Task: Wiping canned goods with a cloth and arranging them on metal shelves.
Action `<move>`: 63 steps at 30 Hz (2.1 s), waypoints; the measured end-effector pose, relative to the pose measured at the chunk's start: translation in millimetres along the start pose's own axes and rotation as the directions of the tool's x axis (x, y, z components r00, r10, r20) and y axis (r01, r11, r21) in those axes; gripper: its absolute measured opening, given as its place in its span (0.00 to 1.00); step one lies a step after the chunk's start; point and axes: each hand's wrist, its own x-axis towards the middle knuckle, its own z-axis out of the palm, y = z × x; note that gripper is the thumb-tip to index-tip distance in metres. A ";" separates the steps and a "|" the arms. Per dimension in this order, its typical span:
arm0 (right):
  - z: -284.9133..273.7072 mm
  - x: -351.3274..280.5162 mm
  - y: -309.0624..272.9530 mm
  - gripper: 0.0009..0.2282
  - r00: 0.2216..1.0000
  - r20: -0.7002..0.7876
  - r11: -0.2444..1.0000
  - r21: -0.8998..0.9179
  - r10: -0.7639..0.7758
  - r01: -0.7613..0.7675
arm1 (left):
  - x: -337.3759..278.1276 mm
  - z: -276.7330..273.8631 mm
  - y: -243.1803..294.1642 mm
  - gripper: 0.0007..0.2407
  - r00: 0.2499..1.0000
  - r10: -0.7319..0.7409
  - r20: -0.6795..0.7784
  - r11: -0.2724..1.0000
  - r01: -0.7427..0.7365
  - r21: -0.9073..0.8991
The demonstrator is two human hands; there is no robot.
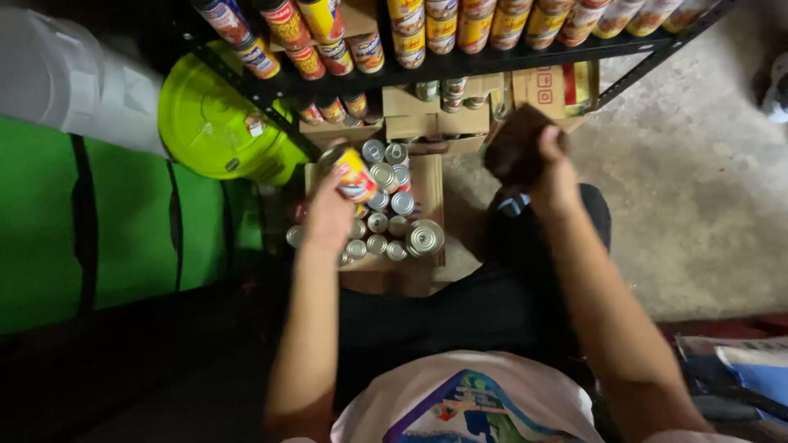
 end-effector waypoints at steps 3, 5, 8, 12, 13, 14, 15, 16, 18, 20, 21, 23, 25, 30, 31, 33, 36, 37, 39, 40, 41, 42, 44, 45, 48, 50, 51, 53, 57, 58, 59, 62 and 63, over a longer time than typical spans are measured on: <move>57.5 -24.2 16.5 0.21 0.993 -0.033 0.977 -0.183 -0.113 0.105 | -16.0 102.0 -19.4 0.17 0.987 0.082 0.138 0.942 -0.031 -0.333; 90.6 -43.0 37.1 0.16 0.988 0.014 0.881 -0.451 -0.155 0.145 | 0.3 133.2 -53.8 0.18 0.970 0.062 0.234 0.904 0.045 -0.426; 145.2 -114.2 -1.1 0.26 0.667 0.546 0.352 -0.575 -0.506 0.738 | 16.9 149.2 -79.5 0.21 0.970 0.082 0.228 0.931 0.007 -0.364; 132.5 -103.0 -11.0 0.27 0.634 0.656 0.206 -0.610 -0.410 0.765 | 6.5 173.0 -74.8 0.25 0.975 0.119 0.189 0.964 -0.068 -0.257; 130.0 -96.2 -11.1 0.25 0.648 0.621 0.317 -0.568 -0.441 0.760 | -13.5 189.3 -62.6 0.24 0.972 0.062 0.226 0.955 0.008 -0.298; 127.4 -89.4 -11.5 0.24 0.665 0.582 0.422 -0.514 -0.468 0.747 | -33.1 206.0 -50.1 0.23 0.964 0.007 0.264 0.938 0.085 -0.336; 130.9 -89.7 -12.9 0.24 0.661 0.582 0.417 -0.513 -0.473 0.750 | -37.3 215.5 -44.8 0.23 0.963 0.010 0.270 0.938 0.085 -0.335; 134.7 -90.1 -14.4 0.22 0.692 0.500 0.586 -0.380 -0.520 0.716 | -41.8 224.9 -39.0 0.23 0.972 -0.044 0.230 0.959 0.106 -0.265; 140.6 -97.6 -16.6 0.21 0.719 0.422 0.716 -0.202 -0.552 0.669 | -24.7 221.6 -43.9 0.24 0.979 -0.080 0.187 0.974 0.116 -0.193; 135.2 -118.6 -15.9 0.22 0.575 0.577 0.146 -0.621 -0.580 0.770 | 12.9 196.8 -75.4 0.22 0.978 0.029 0.205 0.934 0.046 -0.354; 134.3 -118.2 -20.5 0.22 0.575 0.575 0.144 -0.623 -0.582 0.769 | 3.2 200.8 -69.4 0.22 0.977 0.027 0.209 0.935 0.049 -0.352; 131.6 -117.1 -29.9 0.21 0.609 0.659 0.153 -0.614 -0.441 0.774 | -15.6 209.2 -58.0 0.22 0.948 0.075 0.310 0.950 0.027 -0.312; 136.5 -104.1 -31.6 0.21 0.636 0.597 0.352 -0.532 -0.489 0.770 | -37.1 225.1 -38.1 0.22 0.944 0.052 0.324 0.968 0.032 -0.248; 148.5 -119.1 -31.0 0.22 0.703 0.382 0.637 -0.304 -0.600 0.708 | 25.9 185.4 -83.9 0.23 0.811 0.381 0.444 0.861 -0.486 0.149; 146.4 -123.0 -32.5 0.22 0.628 0.517 0.387 -0.503 -0.582 0.773 | 20.8 186.1 -76.8 0.20 0.880 0.317 0.355 0.890 -0.405 0.210; 144.2 -121.6 -38.1 0.22 0.571 0.640 0.083 -0.625 -0.514 0.776 | 3.6 194.7 -58.8 0.18 0.934 0.246 0.260 0.912 -0.314 0.262; 144.3 -108.3 -42.9 0.21 0.591 0.672 0.012 -0.656 -0.446 0.755 | -32.4 215.3 -31.8 0.20 0.932 0.160 0.325 0.986 -0.169 0.001; 146.8 -103.3 -40.8 0.21 0.620 0.585 0.330 -0.531 -0.523 0.780 | -41.2 221.7 -24.1 0.22 0.917 0.118 0.382 0.980 -0.045 -0.195; 152.0 -103.7 -38.9 0.21 0.667 0.485 0.595 -0.320 -0.566 0.737 | -36.7 220.9 -32.0 0.24 0.892 0.091 0.443 0.923 0.092 -0.374; 154.6 -108.9 -39.1 0.21 0.683 0.459 0.641 -0.272 -0.569 0.717 | -23.1 213.9 -47.9 0.22 0.897 0.186 0.400 0.965 -0.090 -0.245; 157.0 -114.8 -38.8 0.21 0.701 0.432 0.686 -0.223 -0.568 0.693 | -10.6 206.2 -64.4 0.22 0.886 0.283 0.368 0.959 -0.264 -0.101; 153.0 -119.9 -41.0 0.21 0.703 0.432 0.687 -0.224 -0.565 0.691 | -15.5 208.5 -58.5 0.22 0.887 0.282 0.366 0.959 -0.263 -0.102; 147.5 -128.7 -44.0 0.22 0.628 0.590 0.163 -0.650 -0.507 0.742 | -23.8 210.7 -43.6 0.24 0.917 0.184 0.354 0.963 -0.097 -0.251; 146.9 -122.4 -46.8 0.22 0.627 0.593 0.165 -0.647 -0.505 0.744 | -25.2 211.6 -43.3 0.24 0.918 0.187 0.351 0.963 -0.100 -0.251; 147.5 -108.2 -45.6 0.22 0.612 0.709 -0.051 -0.667 -0.350 0.743 | -34.6 214.2 -36.0 0.24 0.912 0.128 0.390 0.971 -0.035 -0.236; 149.6 -102.7 -36.5 0.22 0.644 0.545 0.467 -0.443 -0.537 0.765 | -43.1 222.4 -21.7 0.29 0.901 0.034 0.432 0.929 0.130 -0.345; 150.8 -108.6 -34.6 0.22 0.642 0.550 0.467 -0.441 -0.535 0.766 | -33.7 220.1 -23.9 0.29 0.902 0.039 0.429 0.929 0.126 -0.349; 153.2 -121.3 -29.9 0.24 0.661 0.477 0.641 -0.234 -0.580 0.731 | -15.8 214.1 -28.3 0.24 0.880 0.250 0.405 0.961 -0.176 -0.212; 138.7 -127.8 -33.5 0.24 0.557 0.707 0.071 -0.590 -0.435 0.804 | 35.7 179.0 -72.1 0.20 0.808 0.292 0.512 0.858 0.015 -0.514; 136.7 -119.2 -34.0 0.24 0.567 0.715 0.012 -0.617 -0.409 0.787 | 7.1 191.6 -54.8 0.21 0.880 0.211 0.426 0.920 -0.031 -0.392; 133.3 -112.2 -34.3 0.24 0.581 0.719 -0.047 -0.643 -0.381 0.764 | -23.3 204.2 -39.4 0.23 0.938 0.142 0.317 0.964 -0.058 -0.260; 137.4 -96.9 -20.0 0.25 0.738 0.493 0.652 -0.375 -0.462 0.659 | -39.3 215.2 -20.7 0.26 0.937 0.033 0.348 0.939 0.090 -0.333; 141.0 -105.6 -17.1 0.25 0.736 0.496 0.652 -0.374 -0.461 0.660 | -44.2 219.3 -12.5 0.26 0.937 0.037 0.347 0.938 0.087 -0.335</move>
